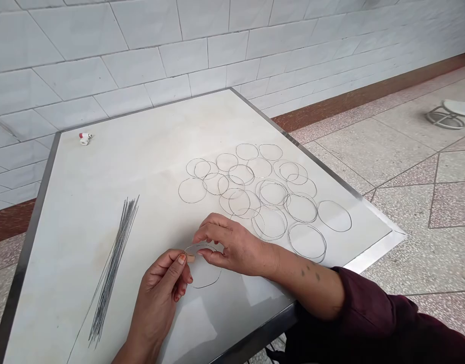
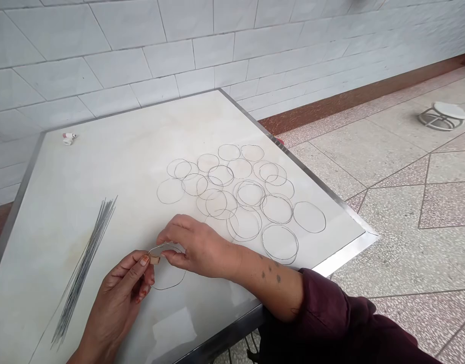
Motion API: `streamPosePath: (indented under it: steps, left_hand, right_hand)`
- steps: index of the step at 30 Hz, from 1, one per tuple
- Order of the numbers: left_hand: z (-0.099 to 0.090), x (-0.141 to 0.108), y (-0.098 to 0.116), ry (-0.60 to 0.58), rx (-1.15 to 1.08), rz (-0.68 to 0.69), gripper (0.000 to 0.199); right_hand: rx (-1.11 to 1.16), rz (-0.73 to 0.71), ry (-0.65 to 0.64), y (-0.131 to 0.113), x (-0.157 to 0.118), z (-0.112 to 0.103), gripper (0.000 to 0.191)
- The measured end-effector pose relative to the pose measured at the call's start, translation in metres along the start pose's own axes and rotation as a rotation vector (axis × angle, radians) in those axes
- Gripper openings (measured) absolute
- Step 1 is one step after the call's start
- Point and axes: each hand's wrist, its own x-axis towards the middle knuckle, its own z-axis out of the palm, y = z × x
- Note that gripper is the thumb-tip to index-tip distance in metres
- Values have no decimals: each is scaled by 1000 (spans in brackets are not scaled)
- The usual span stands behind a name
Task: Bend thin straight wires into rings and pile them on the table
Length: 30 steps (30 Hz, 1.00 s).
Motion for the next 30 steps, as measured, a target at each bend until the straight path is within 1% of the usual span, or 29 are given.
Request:
streamPosePath:
  steps: [4, 10, 19, 24, 27, 30]
  left_hand:
    - [0, 1, 0, -1, 5, -1, 25]
    - [0, -2, 2, -50, 49, -19, 25]
    - [2, -4, 3, -97, 77, -40, 25]
    - [0, -2, 1, -138, 77, -37, 25]
    - [0, -2, 1, -185, 55, -34, 26]
    - [1, -2, 2, -199, 36, -52, 29]
  right_hand:
    - [-21, -32, 17, 1, 1, 0, 8]
    - [-30, -61, 32, 3, 1, 3, 7]
    - [-19, -54, 17, 3, 0, 5, 7]
    - [-33, -44, -23, 4, 1, 3, 7]
    - [-56, -62, -38, 5, 1, 2, 8]
    - [-57, -92, -99, 6, 0, 2, 9]
